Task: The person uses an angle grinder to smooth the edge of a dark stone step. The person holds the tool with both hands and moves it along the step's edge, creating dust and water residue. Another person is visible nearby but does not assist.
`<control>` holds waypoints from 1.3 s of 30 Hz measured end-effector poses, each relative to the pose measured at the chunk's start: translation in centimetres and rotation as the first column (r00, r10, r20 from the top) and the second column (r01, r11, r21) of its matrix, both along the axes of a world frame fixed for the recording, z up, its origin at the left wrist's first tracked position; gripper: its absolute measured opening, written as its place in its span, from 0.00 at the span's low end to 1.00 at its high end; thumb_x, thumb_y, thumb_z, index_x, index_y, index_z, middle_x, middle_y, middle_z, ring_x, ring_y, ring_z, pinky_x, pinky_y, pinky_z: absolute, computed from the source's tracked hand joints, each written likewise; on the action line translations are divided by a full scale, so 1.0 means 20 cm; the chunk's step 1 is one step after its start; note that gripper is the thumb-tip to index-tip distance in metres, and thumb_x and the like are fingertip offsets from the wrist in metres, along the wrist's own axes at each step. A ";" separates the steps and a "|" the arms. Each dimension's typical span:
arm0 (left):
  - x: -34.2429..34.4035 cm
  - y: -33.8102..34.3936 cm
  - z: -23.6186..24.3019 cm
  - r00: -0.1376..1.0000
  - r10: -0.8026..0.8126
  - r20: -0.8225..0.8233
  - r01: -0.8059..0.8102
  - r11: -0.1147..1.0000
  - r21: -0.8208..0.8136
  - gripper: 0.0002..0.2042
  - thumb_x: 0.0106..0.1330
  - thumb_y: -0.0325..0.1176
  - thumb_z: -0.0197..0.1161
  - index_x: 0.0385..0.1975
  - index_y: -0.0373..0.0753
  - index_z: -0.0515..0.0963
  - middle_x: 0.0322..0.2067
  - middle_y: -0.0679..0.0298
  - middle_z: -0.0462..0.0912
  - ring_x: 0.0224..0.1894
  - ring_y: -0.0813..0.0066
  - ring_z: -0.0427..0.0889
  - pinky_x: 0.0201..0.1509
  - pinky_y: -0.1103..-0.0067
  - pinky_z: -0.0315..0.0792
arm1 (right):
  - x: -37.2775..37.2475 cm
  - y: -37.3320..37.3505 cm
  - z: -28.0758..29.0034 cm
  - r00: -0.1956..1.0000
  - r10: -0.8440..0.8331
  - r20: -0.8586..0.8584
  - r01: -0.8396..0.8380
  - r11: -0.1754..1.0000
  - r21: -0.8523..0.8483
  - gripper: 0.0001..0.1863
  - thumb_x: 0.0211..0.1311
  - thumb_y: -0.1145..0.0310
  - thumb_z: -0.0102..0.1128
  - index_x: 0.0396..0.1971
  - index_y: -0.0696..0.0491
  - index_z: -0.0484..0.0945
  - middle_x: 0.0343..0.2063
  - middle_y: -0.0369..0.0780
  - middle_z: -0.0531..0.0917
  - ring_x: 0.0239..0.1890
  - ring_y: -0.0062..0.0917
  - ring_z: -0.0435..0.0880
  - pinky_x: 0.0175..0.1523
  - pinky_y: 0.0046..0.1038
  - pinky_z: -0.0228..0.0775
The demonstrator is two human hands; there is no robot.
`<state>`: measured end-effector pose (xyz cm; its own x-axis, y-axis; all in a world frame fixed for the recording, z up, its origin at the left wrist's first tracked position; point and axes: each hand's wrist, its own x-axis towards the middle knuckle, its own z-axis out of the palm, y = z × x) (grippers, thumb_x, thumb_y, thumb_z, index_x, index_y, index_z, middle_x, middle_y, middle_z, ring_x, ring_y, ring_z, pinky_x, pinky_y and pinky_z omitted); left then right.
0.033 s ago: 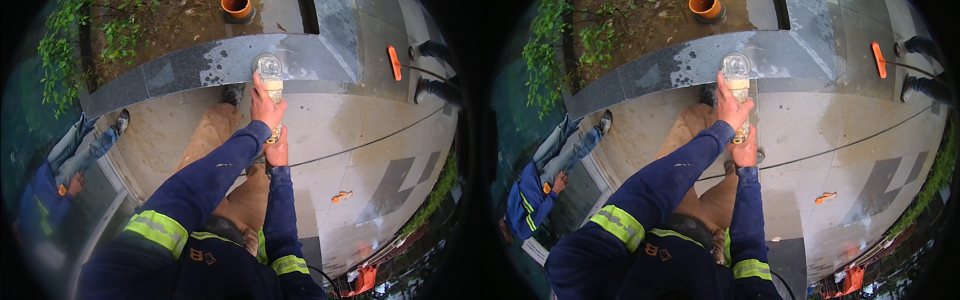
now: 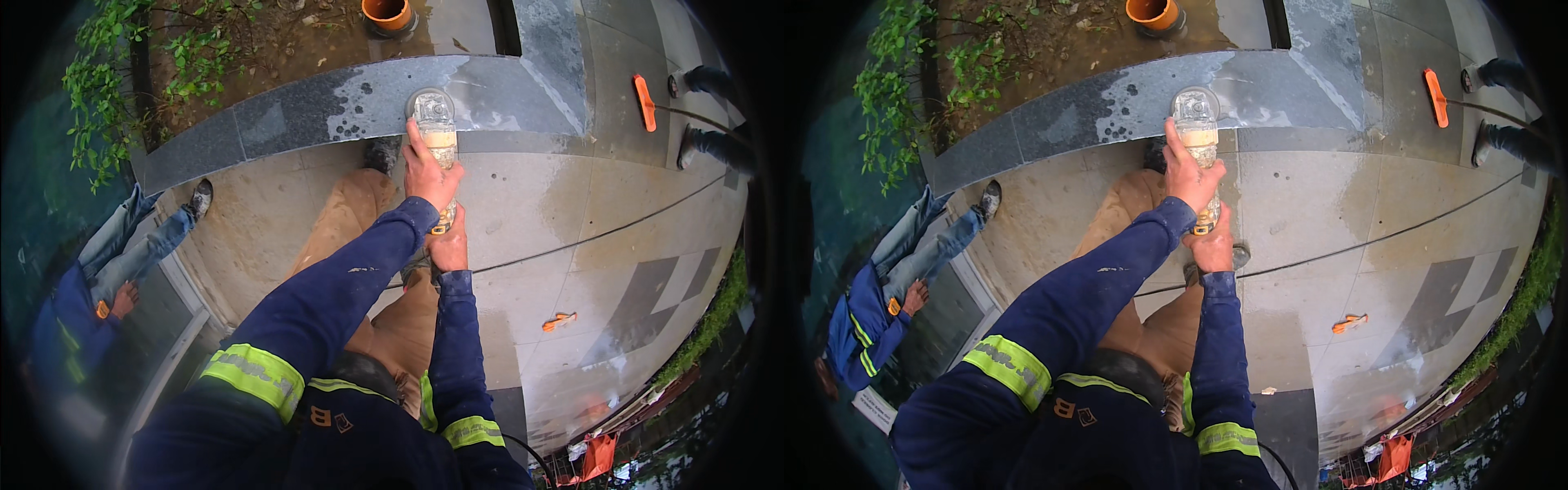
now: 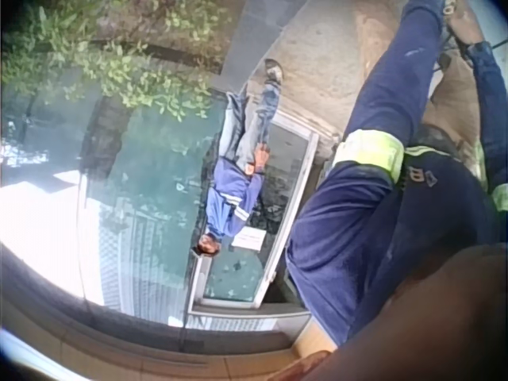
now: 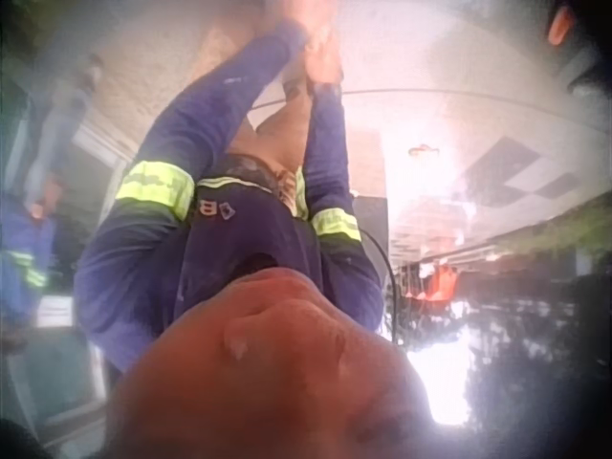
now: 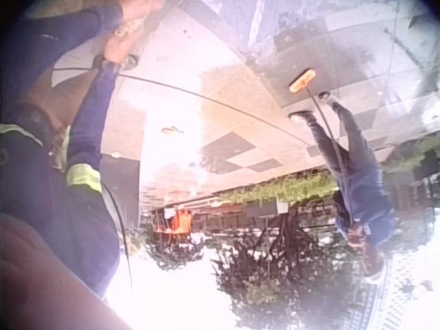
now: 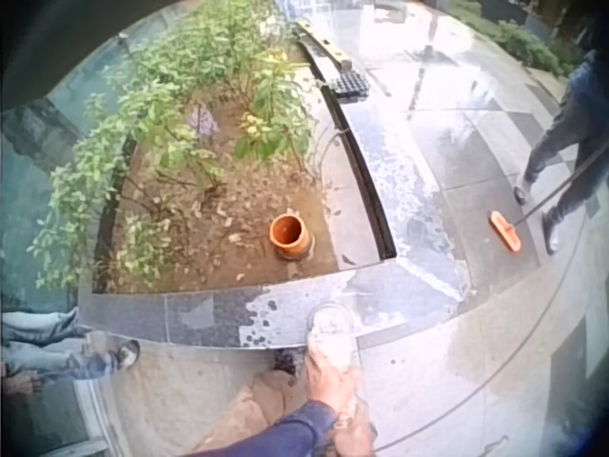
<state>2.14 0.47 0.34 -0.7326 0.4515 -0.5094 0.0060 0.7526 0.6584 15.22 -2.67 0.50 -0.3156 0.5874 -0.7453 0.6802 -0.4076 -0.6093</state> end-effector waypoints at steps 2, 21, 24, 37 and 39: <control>0.00 -0.06 -0.01 1.000 0.025 -0.019 -0.025 1.000 -0.002 0.56 0.52 0.35 0.69 0.73 0.41 0.31 0.56 0.36 0.61 0.55 0.38 0.71 0.61 0.58 0.69 | 0.00 -0.04 0.02 1.000 0.018 0.002 -0.018 1.000 -0.014 0.49 0.37 0.76 0.72 0.65 0.55 0.59 0.41 0.51 0.84 0.43 0.41 0.85 0.50 0.37 0.75; 0.09 -0.03 0.00 1.000 0.006 0.016 -0.006 1.000 0.002 0.55 0.52 0.34 0.69 0.73 0.41 0.31 0.56 0.34 0.60 0.54 0.34 0.71 0.61 0.56 0.68 | 0.08 -0.03 0.05 0.998 0.018 0.059 -0.017 1.000 -0.015 0.47 0.38 0.76 0.72 0.64 0.55 0.60 0.42 0.51 0.83 0.44 0.41 0.84 0.51 0.36 0.75; 0.08 0.02 0.01 0.999 -0.030 0.035 0.030 1.000 0.003 0.55 0.52 0.34 0.69 0.73 0.41 0.31 0.56 0.35 0.60 0.54 0.34 0.71 0.61 0.56 0.68 | 0.09 0.01 0.02 0.997 -0.078 0.024 0.079 0.994 -0.074 0.46 0.39 0.76 0.72 0.64 0.55 0.60 0.41 0.49 0.83 0.44 0.39 0.84 0.50 0.35 0.75; 0.07 -0.05 -0.02 0.997 -0.022 -0.076 0.024 0.999 0.029 0.55 0.51 0.34 0.69 0.73 0.42 0.32 0.51 0.37 0.63 0.47 0.36 0.76 0.51 0.57 0.74 | 0.03 -0.04 0.05 0.999 -0.022 0.045 0.023 1.000 -0.019 0.47 0.38 0.76 0.71 0.64 0.54 0.59 0.40 0.52 0.84 0.43 0.44 0.85 0.50 0.38 0.75; 0.03 -0.02 -0.03 0.998 -0.021 -0.051 0.022 0.999 0.025 0.56 0.51 0.34 0.69 0.73 0.41 0.32 0.53 0.36 0.62 0.49 0.36 0.74 0.55 0.57 0.73 | 0.00 -0.01 0.03 0.998 -0.021 0.060 0.023 0.999 -0.036 0.47 0.38 0.76 0.71 0.64 0.53 0.59 0.40 0.52 0.84 0.43 0.44 0.85 0.50 0.37 0.75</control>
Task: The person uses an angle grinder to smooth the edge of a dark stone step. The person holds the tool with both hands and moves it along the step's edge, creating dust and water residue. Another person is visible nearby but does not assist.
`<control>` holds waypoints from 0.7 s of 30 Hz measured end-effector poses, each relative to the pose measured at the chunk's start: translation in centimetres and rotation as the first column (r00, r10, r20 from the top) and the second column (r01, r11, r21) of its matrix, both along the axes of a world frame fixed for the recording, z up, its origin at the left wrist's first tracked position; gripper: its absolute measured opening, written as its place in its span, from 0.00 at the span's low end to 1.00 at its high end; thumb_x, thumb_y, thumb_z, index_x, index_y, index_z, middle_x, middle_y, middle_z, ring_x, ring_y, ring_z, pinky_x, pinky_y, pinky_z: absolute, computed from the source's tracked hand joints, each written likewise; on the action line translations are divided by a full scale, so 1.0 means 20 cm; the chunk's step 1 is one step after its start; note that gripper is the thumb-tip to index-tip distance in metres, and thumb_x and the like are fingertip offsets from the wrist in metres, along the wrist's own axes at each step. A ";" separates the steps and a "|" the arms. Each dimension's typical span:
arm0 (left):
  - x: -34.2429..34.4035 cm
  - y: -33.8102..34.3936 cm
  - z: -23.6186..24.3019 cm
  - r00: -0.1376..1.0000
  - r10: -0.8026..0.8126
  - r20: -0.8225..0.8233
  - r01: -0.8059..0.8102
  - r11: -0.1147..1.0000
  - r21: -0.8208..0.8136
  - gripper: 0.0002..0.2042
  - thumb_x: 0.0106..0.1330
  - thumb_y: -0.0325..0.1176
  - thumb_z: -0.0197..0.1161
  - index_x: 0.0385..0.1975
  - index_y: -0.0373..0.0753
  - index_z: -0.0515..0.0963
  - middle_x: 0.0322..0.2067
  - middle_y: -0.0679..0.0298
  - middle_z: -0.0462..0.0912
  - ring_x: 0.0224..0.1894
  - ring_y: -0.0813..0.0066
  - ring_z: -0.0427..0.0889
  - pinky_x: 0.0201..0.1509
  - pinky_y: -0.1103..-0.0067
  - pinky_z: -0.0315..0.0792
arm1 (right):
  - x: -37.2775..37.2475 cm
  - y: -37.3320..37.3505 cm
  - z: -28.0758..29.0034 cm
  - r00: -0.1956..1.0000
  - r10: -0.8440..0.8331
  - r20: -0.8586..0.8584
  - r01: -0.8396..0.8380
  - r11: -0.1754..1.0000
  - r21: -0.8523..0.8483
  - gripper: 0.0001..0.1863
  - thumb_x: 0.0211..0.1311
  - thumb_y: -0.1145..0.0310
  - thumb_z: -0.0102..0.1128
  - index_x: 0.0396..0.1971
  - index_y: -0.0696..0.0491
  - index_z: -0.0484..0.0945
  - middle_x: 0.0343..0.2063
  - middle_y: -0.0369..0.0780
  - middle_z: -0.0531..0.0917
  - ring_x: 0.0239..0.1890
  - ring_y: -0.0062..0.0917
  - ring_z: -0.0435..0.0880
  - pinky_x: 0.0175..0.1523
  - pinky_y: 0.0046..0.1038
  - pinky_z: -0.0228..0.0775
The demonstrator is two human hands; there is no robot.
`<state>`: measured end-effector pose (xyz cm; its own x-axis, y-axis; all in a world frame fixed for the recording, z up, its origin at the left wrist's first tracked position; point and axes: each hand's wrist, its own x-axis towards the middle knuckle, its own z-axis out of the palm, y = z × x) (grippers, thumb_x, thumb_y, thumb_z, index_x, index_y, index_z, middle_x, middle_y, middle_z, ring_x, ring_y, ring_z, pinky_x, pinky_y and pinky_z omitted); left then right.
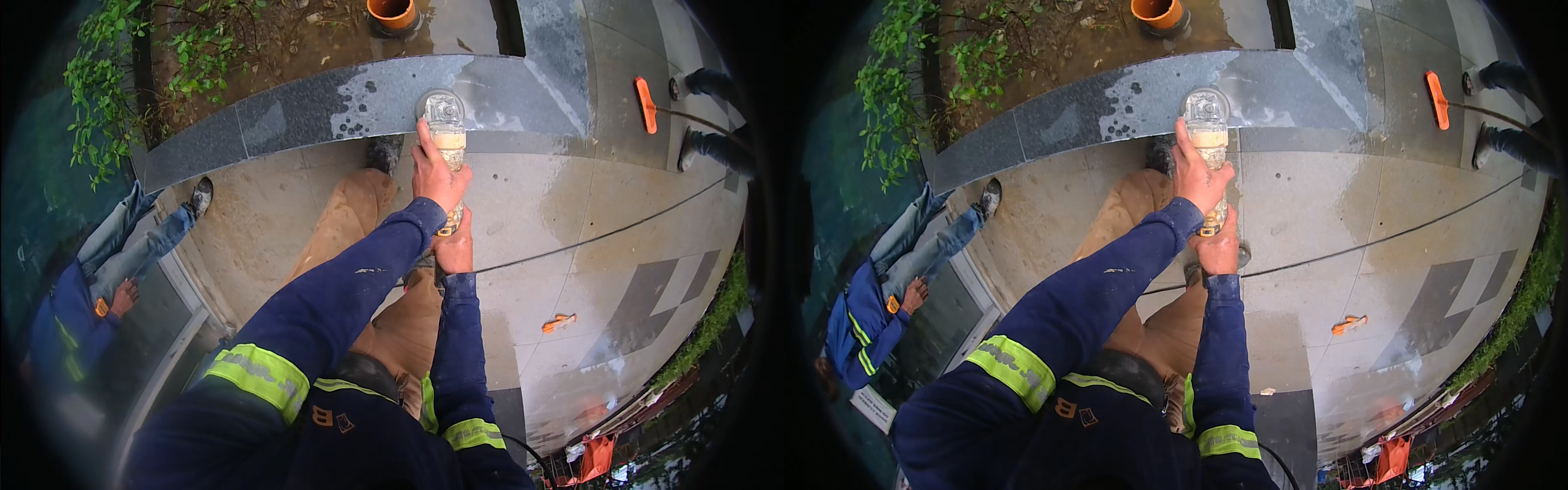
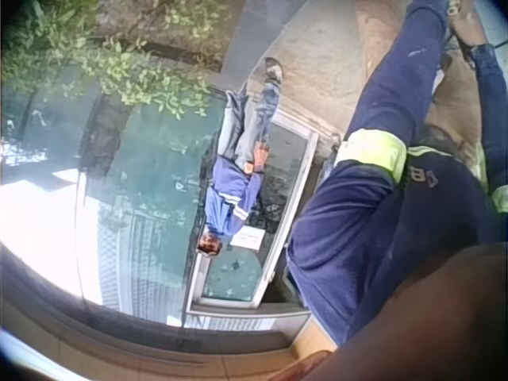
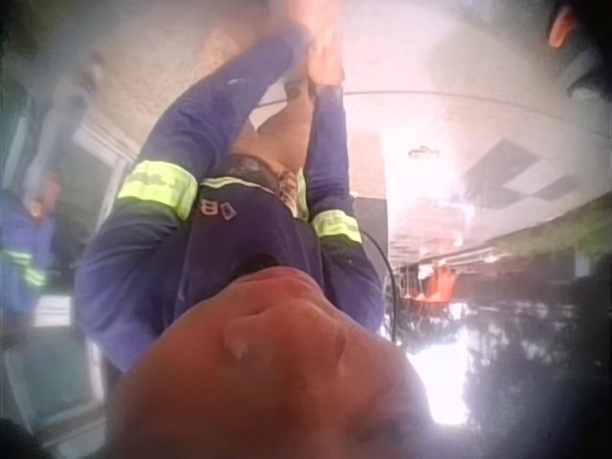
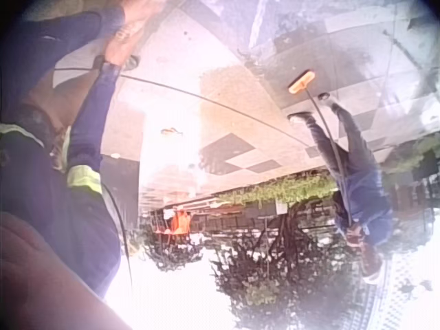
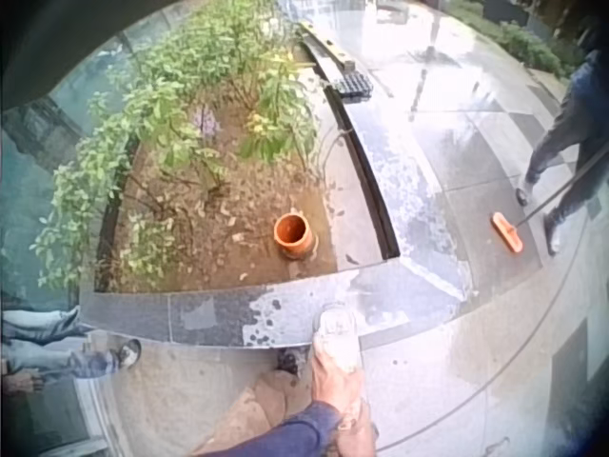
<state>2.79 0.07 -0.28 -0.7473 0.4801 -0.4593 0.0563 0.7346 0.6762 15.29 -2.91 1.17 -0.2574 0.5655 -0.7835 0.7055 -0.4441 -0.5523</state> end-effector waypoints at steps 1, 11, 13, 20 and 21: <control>-0.04 0.02 0.03 0.999 0.006 0.041 -0.005 1.000 -0.018 0.56 0.51 0.34 0.69 0.73 0.41 0.31 0.54 0.35 0.61 0.52 0.36 0.72 0.57 0.57 0.71 | -0.03 0.02 0.01 1.000 0.005 0.004 -0.005 1.000 -0.013 0.47 0.38 0.76 0.71 0.64 0.53 0.59 0.40 0.52 0.84 0.44 0.44 0.85 0.50 0.37 0.75; -0.05 0.01 0.04 0.999 -0.010 0.054 0.011 1.000 -0.019 0.56 0.52 0.34 0.69 0.73 0.41 0.30 0.56 0.35 0.61 0.54 0.36 0.71 0.60 0.57 0.70 | -0.04 0.00 0.01 0.999 0.000 -0.044 0.002 0.999 0.037 0.48 0.38 0.76 0.72 0.65 0.54 0.59 0.41 0.49 0.84 0.43 0.41 0.85 0.50 0.37 0.76; -0.06 0.00 0.04 0.998 0.007 0.057 -0.004 0.999 -0.046 0.56 0.52 0.35 0.70 0.73 0.41 0.30 0.56 0.35 0.61 0.54 0.35 0.71 0.60 0.57 0.70 | -0.05 0.00 0.01 0.999 0.012 -0.047 -0.010 0.999 0.037 0.48 0.38 0.76 0.72 0.65 0.54 0.59 0.41 0.50 0.83 0.42 0.42 0.85 0.50 0.37 0.76; -0.03 -0.01 0.05 0.997 0.002 0.076 0.002 0.999 -0.053 0.57 0.52 0.35 0.69 0.73 0.42 0.29 0.56 0.36 0.61 0.55 0.36 0.71 0.60 0.58 0.70 | -0.01 -0.03 -0.01 0.999 0.036 -0.024 -0.035 0.998 0.053 0.49 0.37 0.75 0.72 0.65 0.55 0.58 0.41 0.53 0.83 0.44 0.46 0.84 0.50 0.39 0.75; -0.04 0.00 0.05 0.997 0.008 0.078 -0.003 0.998 -0.055 0.57 0.52 0.35 0.69 0.73 0.42 0.29 0.56 0.36 0.61 0.56 0.36 0.71 0.60 0.58 0.69 | -0.01 -0.02 -0.03 1.000 0.023 -0.021 -0.022 0.999 0.042 0.49 0.37 0.74 0.72 0.65 0.55 0.58 0.41 0.53 0.83 0.44 0.46 0.84 0.50 0.40 0.75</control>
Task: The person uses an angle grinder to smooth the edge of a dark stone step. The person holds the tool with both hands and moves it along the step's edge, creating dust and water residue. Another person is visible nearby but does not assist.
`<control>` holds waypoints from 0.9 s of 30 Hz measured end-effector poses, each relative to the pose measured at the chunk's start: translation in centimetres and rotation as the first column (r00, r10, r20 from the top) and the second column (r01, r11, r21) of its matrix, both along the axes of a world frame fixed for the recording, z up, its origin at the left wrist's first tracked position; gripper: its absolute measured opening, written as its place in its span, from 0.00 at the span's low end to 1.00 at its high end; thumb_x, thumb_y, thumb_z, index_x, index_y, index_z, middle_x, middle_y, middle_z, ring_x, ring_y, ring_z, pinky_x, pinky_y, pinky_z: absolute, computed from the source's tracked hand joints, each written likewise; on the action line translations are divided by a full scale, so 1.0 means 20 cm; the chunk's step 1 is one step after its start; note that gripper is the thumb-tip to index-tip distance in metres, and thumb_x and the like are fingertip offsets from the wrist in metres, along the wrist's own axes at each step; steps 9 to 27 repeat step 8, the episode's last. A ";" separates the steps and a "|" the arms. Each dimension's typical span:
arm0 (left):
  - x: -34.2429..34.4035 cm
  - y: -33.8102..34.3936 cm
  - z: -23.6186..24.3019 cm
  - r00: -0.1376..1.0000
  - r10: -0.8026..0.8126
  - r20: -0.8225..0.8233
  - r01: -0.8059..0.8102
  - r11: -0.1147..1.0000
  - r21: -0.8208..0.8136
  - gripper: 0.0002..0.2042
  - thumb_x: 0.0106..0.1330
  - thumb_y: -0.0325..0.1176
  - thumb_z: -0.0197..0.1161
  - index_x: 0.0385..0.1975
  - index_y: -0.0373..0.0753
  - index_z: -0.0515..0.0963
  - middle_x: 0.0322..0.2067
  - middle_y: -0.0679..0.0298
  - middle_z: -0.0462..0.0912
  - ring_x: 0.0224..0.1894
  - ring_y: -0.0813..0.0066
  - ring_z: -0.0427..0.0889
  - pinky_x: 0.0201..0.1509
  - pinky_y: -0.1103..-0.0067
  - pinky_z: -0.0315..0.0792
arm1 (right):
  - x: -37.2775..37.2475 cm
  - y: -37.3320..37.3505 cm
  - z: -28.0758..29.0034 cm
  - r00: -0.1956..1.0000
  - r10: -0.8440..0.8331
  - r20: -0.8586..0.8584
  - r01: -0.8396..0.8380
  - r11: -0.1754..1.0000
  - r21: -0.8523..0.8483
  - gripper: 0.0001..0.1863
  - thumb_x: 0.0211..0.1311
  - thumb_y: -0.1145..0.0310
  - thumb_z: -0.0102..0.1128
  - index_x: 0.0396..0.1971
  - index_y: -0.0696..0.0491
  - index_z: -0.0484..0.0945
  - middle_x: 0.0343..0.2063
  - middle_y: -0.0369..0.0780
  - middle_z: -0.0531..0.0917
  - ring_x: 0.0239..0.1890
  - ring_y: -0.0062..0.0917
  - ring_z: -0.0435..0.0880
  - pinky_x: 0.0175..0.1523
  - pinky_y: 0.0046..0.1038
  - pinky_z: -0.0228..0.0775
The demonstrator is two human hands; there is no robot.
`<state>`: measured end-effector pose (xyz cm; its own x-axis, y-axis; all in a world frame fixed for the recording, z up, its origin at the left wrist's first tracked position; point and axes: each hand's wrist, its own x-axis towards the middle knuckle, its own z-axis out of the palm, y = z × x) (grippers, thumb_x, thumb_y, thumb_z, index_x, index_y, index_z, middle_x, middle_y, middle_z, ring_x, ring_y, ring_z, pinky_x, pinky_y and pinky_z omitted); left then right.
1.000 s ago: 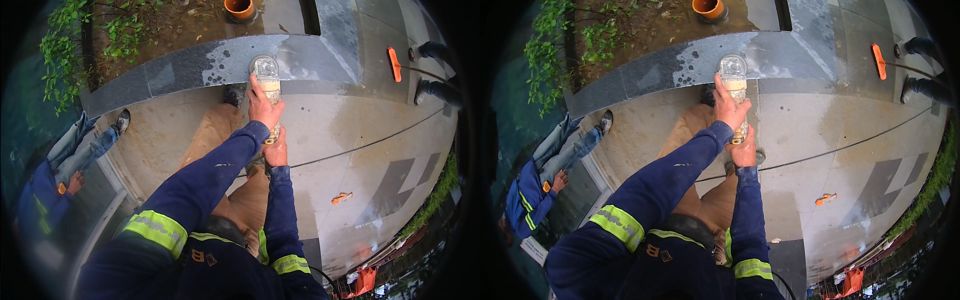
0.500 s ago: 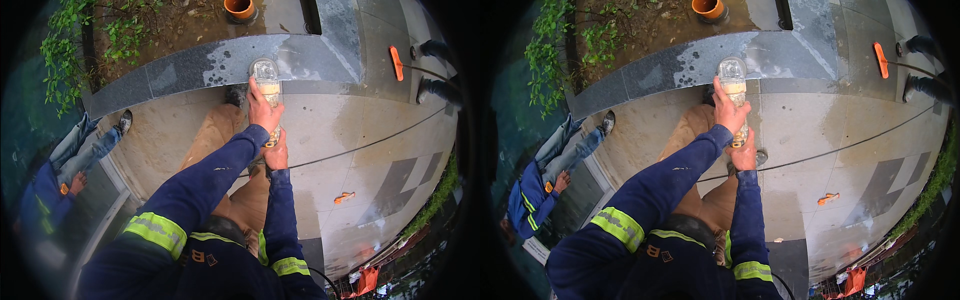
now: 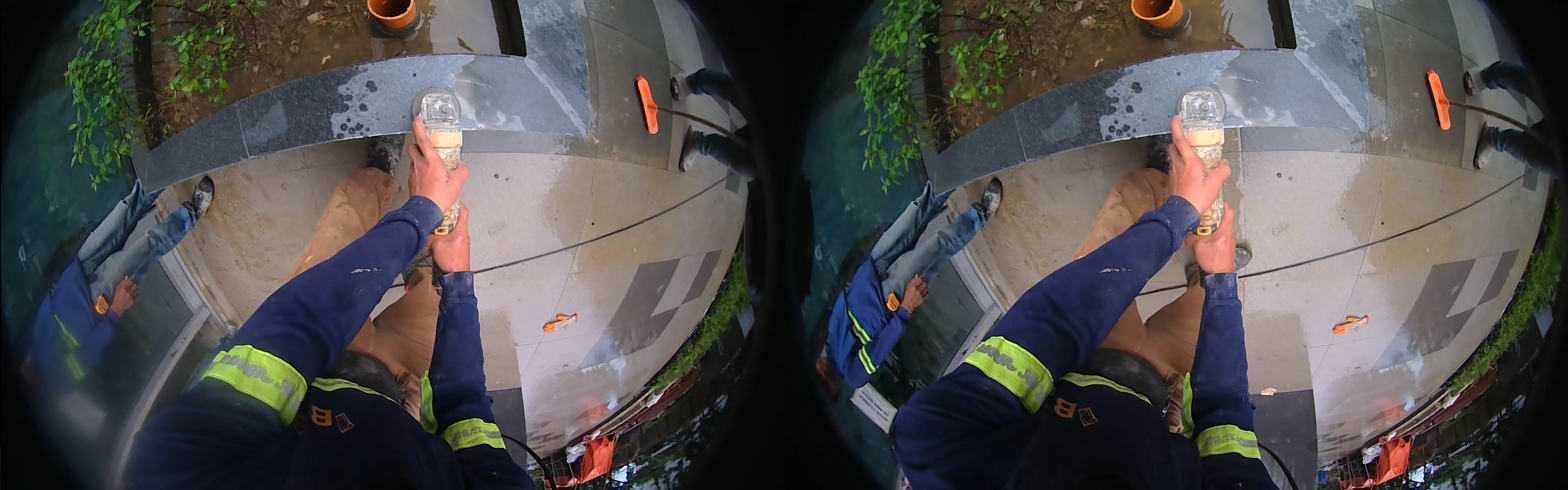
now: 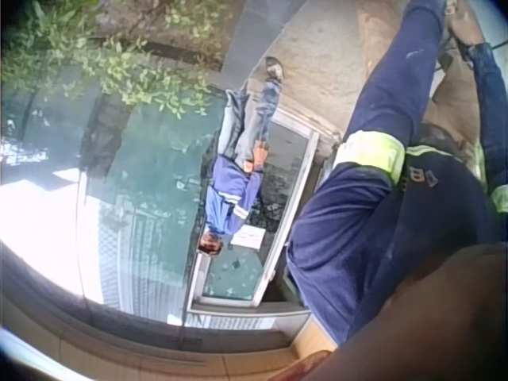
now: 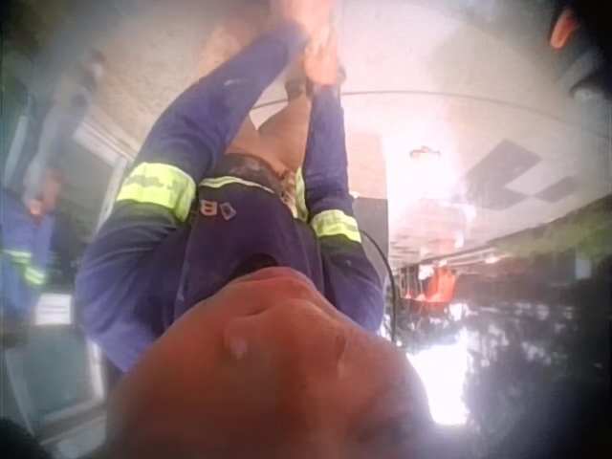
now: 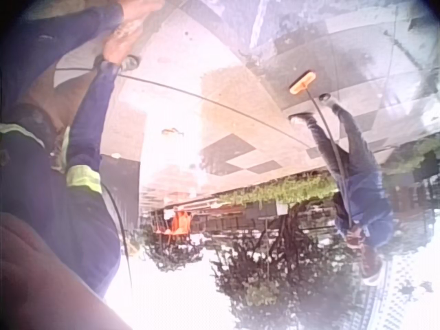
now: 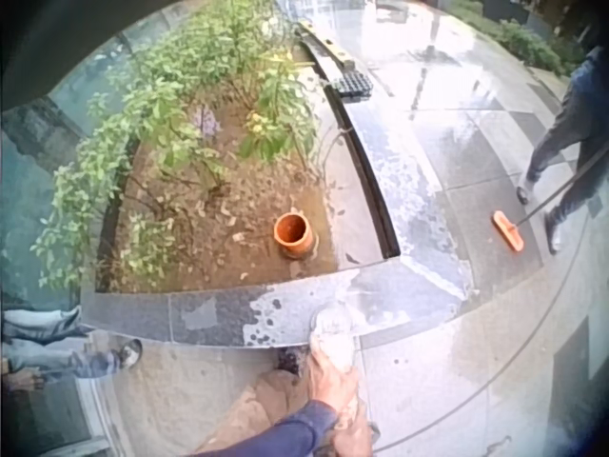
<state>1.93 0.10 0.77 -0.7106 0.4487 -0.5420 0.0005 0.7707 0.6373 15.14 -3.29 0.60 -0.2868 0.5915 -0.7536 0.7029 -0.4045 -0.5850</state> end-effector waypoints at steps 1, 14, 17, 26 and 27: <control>-0.02 0.01 -0.01 1.000 0.007 -0.003 -0.007 1.000 -0.004 0.57 0.52 0.35 0.69 0.73 0.42 0.29 0.57 0.36 0.61 0.56 0.37 0.71 0.61 0.58 0.69 | -0.02 0.01 0.01 1.000 0.021 0.004 -0.021 1.000 0.000 0.49 0.37 0.74 0.72 0.65 0.55 0.58 0.41 0.53 0.84 0.44 0.46 0.84 0.50 0.40 0.75; 0.02 -0.03 -0.05 0.996 0.007 -0.090 -0.007 1.000 0.005 0.55 0.53 0.35 0.68 0.74 0.44 0.31 0.55 0.38 0.61 0.51 0.36 0.75 0.54 0.57 0.73 | -0.02 0.00 0.06 1.000 0.018 -0.003 -0.018 1.000 -0.018 0.47 0.41 0.74 0.71 0.66 0.51 0.58 0.42 0.53 0.84 0.47 0.46 0.84 0.53 0.40 0.75; 0.02 -0.03 -0.05 0.996 0.007 -0.090 -0.007 1.000 0.005 0.55 0.53 0.35 0.68 0.74 0.44 0.31 0.55 0.38 0.61 0.51 0.36 0.75 0.54 0.57 0.73 | -0.02 0.00 0.06 1.000 0.018 -0.003 -0.018 1.000 -0.018 0.47 0.41 0.74 0.71 0.66 0.51 0.58 0.42 0.53 0.84 0.47 0.46 0.84 0.53 0.40 0.75; 0.02 -0.03 -0.05 0.996 0.007 -0.090 -0.007 1.000 0.005 0.55 0.53 0.35 0.68 0.74 0.44 0.31 0.55 0.38 0.61 0.51 0.36 0.75 0.54 0.57 0.73 | -0.02 0.00 0.06 1.000 0.018 -0.003 -0.018 1.000 -0.018 0.47 0.41 0.74 0.71 0.66 0.51 0.58 0.42 0.53 0.84 0.47 0.46 0.84 0.53 0.40 0.75; 0.02 -0.03 -0.05 0.996 0.007 -0.090 -0.007 1.000 0.005 0.55 0.53 0.35 0.68 0.74 0.44 0.31 0.55 0.38 0.61 0.51 0.36 0.75 0.54 0.57 0.73 | -0.02 0.00 0.06 1.000 0.018 -0.003 -0.018 1.000 -0.018 0.47 0.41 0.74 0.71 0.66 0.51 0.58 0.42 0.53 0.84 0.47 0.46 0.84 0.53 0.40 0.75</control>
